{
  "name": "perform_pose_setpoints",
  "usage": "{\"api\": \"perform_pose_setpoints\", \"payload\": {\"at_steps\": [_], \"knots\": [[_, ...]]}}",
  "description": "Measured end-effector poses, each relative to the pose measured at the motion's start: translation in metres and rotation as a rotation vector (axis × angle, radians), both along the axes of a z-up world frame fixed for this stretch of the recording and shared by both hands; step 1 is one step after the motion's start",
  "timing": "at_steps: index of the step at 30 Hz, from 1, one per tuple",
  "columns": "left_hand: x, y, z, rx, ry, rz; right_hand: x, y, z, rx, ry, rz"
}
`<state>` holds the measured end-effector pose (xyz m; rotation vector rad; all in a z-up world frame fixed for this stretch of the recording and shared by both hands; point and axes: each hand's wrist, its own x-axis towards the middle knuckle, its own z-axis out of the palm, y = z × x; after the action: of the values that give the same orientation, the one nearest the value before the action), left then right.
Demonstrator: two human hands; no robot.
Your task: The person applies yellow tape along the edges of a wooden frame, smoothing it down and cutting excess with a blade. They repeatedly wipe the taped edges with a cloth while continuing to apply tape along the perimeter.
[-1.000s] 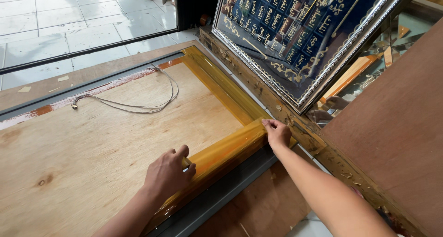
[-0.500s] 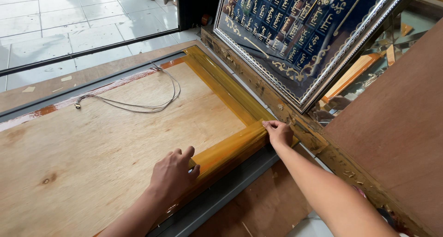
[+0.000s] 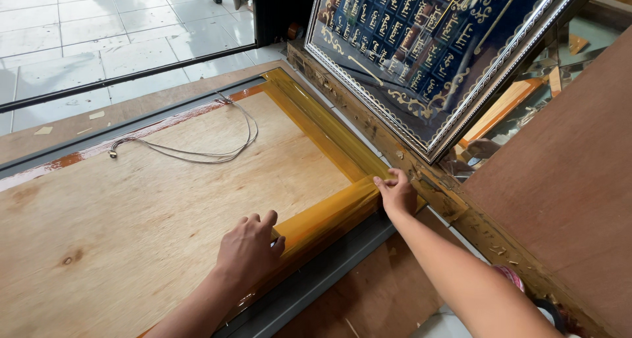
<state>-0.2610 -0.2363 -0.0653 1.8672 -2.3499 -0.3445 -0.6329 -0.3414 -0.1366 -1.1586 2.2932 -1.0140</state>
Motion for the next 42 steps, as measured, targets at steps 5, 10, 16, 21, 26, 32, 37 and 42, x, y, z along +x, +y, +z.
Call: {"api": "perform_pose_setpoints", "payload": {"at_steps": [5,10,16,21,26,32,37,42], "knots": [[0.0,0.0,-0.003,-0.01,-0.007,0.004,-0.014,0.016,-0.045,-0.275,0.23,0.147],[-0.001,-0.001,-0.002,0.016,-0.017,0.014,-0.033,0.016,-0.064,-0.481,0.507,0.392],[0.0,-0.003,-0.007,-0.009,-0.025,0.011,-0.027,0.005,-0.046,-0.123,0.655,0.441],[-0.001,-0.003,-0.003,0.006,-0.013,0.018,-0.046,0.015,-0.049,-0.359,0.732,0.512],[-0.003,-0.002,0.001,0.026,-0.015,0.01,-0.02,0.008,-0.049,-0.121,0.485,0.376],[-0.001,0.002,0.005,0.025,-0.007,0.002,0.002,-0.025,-0.018,0.176,-0.062,0.04],[0.027,0.005,0.006,0.051,0.03,-0.032,-0.007,-0.017,-0.023,0.158,0.037,-0.036],[0.078,0.035,0.027,0.153,0.061,-0.059,0.013,0.004,-0.01,0.054,0.259,-0.107]]}}
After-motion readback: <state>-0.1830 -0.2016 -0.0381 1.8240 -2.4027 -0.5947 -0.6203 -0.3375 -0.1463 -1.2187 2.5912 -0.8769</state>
